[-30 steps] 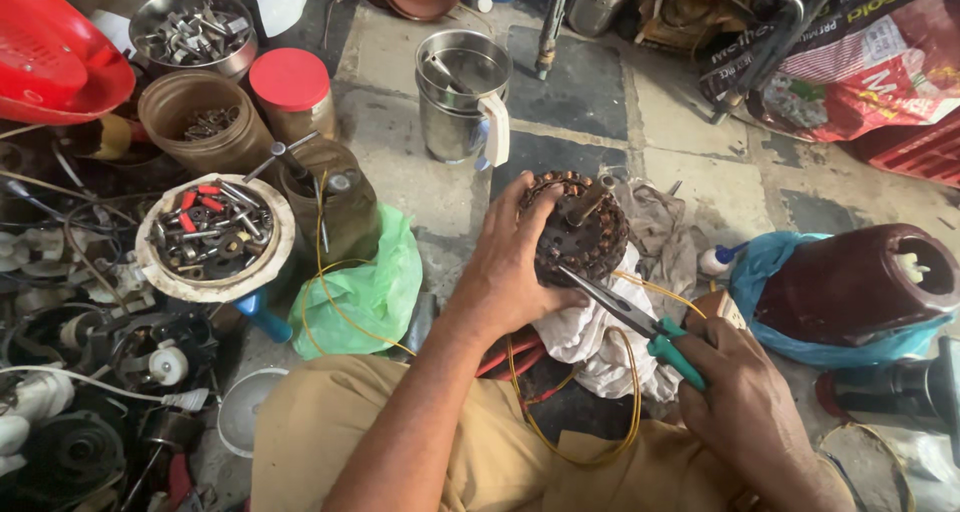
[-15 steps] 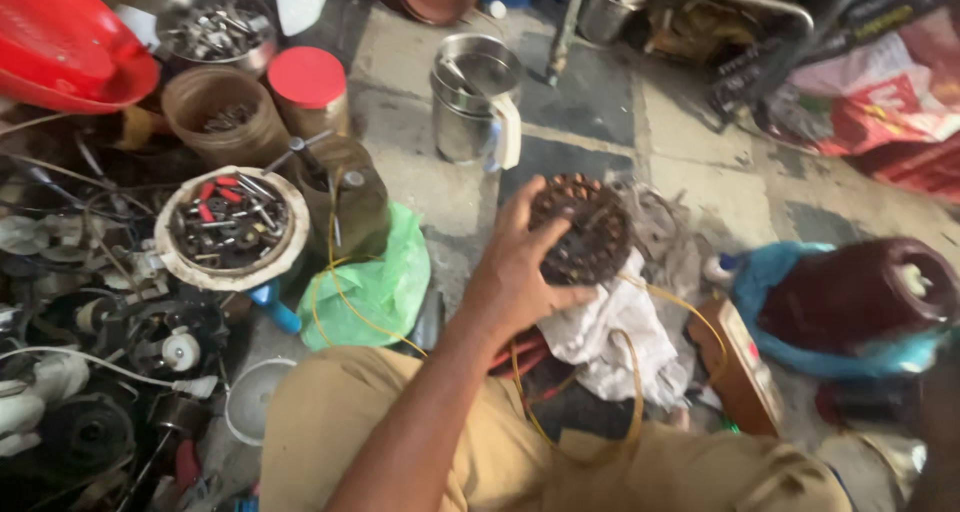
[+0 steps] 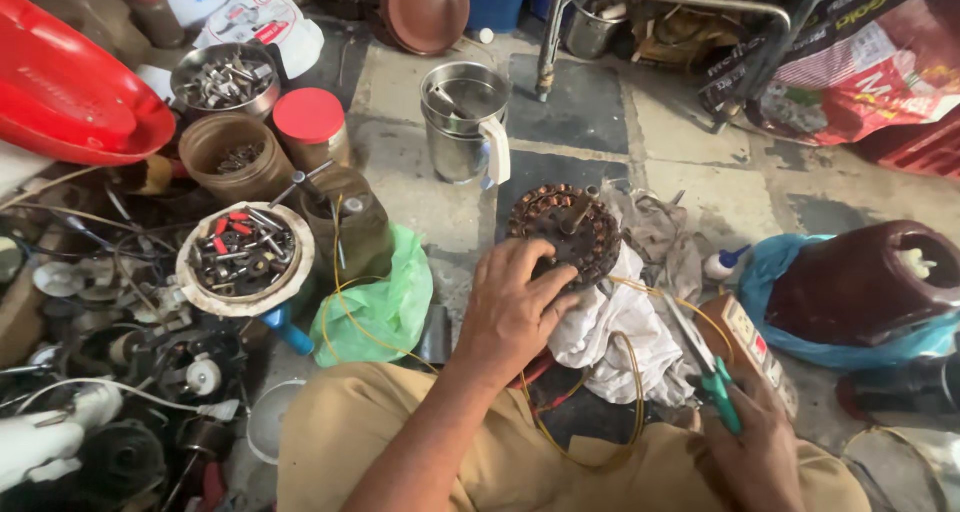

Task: The person sits on the floor and works on a motor stator with copper windings, using pliers to pull and cut wire ends from the slots around the part. They turn the stator to reach different sides and later use a screwdriver on it before picking up a phone.

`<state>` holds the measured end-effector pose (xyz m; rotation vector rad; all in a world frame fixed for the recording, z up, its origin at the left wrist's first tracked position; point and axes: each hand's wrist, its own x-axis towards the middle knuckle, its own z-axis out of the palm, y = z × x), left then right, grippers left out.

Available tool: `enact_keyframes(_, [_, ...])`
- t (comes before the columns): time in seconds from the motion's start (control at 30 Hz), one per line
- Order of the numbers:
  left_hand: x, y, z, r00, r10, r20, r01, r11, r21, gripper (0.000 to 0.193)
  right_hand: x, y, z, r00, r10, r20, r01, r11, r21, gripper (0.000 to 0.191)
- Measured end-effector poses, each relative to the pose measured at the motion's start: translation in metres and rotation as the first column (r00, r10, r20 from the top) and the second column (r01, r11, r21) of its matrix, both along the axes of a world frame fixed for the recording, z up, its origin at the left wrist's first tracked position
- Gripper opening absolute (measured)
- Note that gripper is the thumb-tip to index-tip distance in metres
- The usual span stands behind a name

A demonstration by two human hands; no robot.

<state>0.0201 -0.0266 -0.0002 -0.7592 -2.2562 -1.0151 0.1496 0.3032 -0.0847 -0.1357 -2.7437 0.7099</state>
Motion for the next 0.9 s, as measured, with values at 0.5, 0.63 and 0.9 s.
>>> enact_keyframes(0.5, [0.001, 0.009, 0.028, 0.998, -0.009, 0.067, 0.01, 1.0, -0.004, 0.01, -0.004, -0.044, 0.041, 0.991, 0.136, -0.006, -0.134, 0.986, 0.103, 0.04])
enact_keyframes(0.63, [-0.002, 0.009, 0.034, 0.995, -0.003, 0.095, 0.013, 0.995, -0.103, 0.008, -0.003, -0.043, 0.041, 0.991, 0.134, -0.017, -0.132, 0.989, 0.06, 0.037])
enact_keyframes(0.9, [-0.008, 0.007, 0.038, 0.98, 0.022, 0.199, 0.004, 0.992, -0.127, 0.019, 0.0, -0.043, 0.044, 0.992, 0.122, 0.035, -0.124, 0.99, 0.064, 0.041])
